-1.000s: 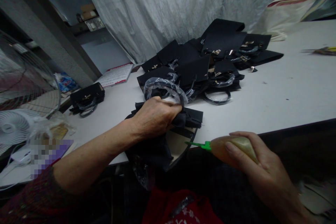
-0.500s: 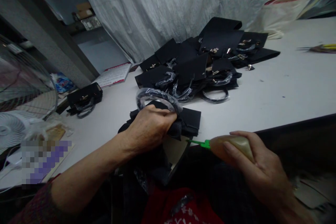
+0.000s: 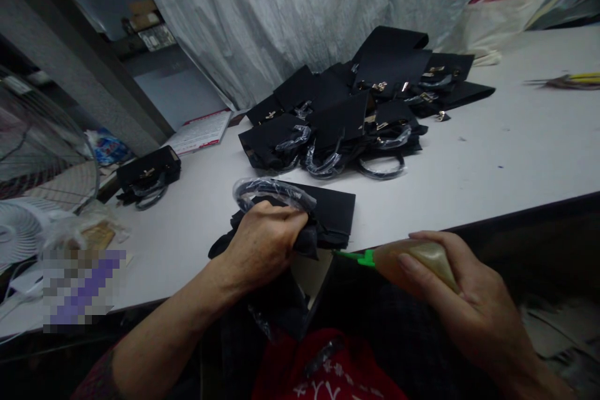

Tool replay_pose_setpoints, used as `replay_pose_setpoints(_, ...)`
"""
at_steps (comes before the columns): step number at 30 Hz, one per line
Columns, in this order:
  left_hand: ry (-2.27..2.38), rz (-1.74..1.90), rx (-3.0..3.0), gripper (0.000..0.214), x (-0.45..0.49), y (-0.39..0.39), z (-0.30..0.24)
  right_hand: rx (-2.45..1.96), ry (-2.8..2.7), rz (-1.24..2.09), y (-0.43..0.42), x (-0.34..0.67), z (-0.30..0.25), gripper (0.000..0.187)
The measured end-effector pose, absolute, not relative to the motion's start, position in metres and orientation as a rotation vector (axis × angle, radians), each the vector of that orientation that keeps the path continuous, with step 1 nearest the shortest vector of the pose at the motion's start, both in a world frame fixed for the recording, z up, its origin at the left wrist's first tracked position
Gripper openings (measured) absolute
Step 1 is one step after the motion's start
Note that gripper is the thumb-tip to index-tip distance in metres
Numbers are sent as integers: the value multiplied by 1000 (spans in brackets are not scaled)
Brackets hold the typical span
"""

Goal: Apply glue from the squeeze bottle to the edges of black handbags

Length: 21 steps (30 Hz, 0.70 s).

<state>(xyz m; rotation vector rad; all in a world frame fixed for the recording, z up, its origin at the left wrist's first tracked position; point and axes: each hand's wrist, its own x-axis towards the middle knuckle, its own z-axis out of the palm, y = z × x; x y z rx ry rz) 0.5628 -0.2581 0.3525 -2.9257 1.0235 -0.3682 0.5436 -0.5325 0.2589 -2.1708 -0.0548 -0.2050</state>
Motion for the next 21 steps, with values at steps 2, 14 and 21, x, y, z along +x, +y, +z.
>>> replay_pose_setpoints(2,1018,-373,-2928,15,563,-259,352,-2191,-20,-302,-534,544,258,44)
replay_pose_setpoints(14,1059,-391,-2910,16,564,-260,351,-2212,-94,-257,-535,545,266,47)
replay_pose_setpoints(21,1049,-371,-2915,14,563,-260,353,-2172,-96,-202,-542,540,274,43)
